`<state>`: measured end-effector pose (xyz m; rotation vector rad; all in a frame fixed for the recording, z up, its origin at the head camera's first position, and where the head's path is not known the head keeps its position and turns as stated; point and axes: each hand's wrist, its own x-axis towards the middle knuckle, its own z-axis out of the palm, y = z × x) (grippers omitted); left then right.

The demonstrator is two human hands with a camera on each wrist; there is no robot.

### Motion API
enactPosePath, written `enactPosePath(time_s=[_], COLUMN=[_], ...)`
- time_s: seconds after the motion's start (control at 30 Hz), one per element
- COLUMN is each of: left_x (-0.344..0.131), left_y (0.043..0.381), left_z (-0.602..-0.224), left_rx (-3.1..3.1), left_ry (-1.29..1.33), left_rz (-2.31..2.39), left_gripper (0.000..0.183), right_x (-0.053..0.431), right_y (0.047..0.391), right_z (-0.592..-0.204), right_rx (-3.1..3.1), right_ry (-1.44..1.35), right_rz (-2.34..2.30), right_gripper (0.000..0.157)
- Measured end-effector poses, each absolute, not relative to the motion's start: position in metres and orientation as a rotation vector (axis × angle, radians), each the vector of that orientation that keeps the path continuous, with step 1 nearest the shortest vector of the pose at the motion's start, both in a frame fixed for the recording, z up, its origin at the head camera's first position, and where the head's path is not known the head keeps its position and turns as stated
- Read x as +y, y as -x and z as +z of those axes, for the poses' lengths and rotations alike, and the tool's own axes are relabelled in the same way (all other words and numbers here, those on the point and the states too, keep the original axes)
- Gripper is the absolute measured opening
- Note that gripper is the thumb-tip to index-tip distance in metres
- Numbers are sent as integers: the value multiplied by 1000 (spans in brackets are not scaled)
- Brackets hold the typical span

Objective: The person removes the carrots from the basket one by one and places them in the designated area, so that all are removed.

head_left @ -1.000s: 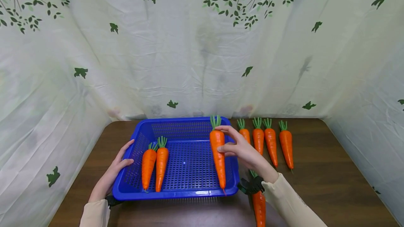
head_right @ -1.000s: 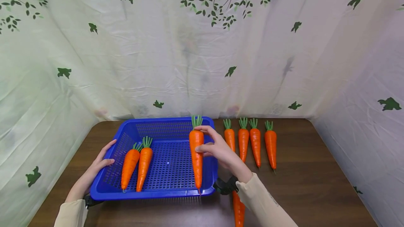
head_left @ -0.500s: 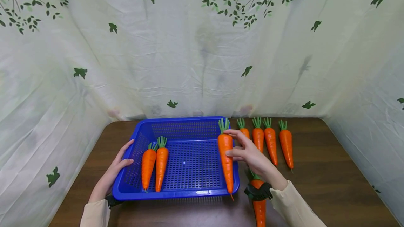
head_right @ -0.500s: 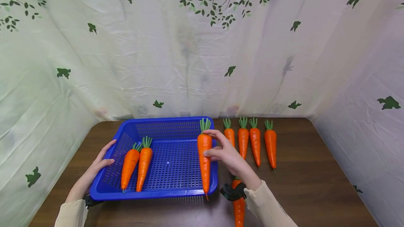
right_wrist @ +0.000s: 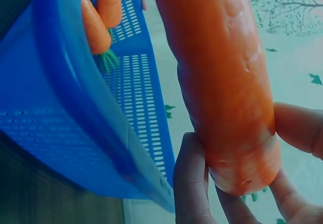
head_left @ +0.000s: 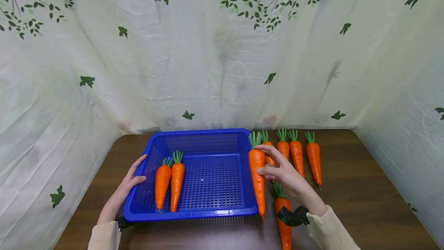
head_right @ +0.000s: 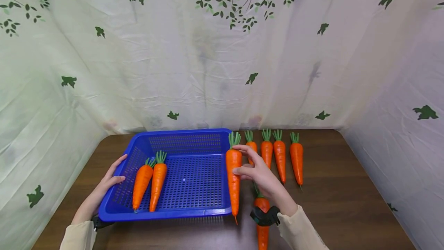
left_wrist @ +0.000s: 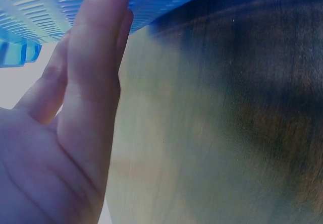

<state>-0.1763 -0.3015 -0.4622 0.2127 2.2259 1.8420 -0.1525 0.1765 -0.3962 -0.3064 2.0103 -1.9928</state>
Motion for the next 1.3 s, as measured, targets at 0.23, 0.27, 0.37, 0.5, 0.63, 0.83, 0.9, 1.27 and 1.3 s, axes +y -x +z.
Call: enactPosePath(time_s=[0.23,0.27,0.37,0.5,0.63,0.83,0.9,1.27,1.3], left_x=[-302,-302,-302,-301,-301,-300,-300,-300,-300], left_y=[178,178,178,178,178,179,179,178,178], left_z=[-466,-466,-468,-469,-469,-468,-468,-467,-467], left_rx=[2227,2227,2241,2264,2264,2262,2264,2258,2255], left_ry=[-298,-307,-328,-347,-354,-350,-345,-333,-328], left_rz=[1894,1902,1911,1916,1926,1923,1918,1914,1913], left_gripper=[63,63,63,63,63,64,63,63,63], right_x=[186,187,191,198,205,213,216,225,226], right_y=[148,147,146,143,139,134,132,129,129], right_z=[-397,-398,-399,-401,-403,-406,-407,-410,-411], right_rx=[2014,2013,2009,2003,1995,2011,2021,2041,2041], right_ry=[256,248,255,243,203,207,191,171,169], right_rz=[-1994,-1996,-2006,-2021,-2041,-2060,-2061,-2055,-2055], right_gripper=[61,61,62,61,59,56,56,56,56])
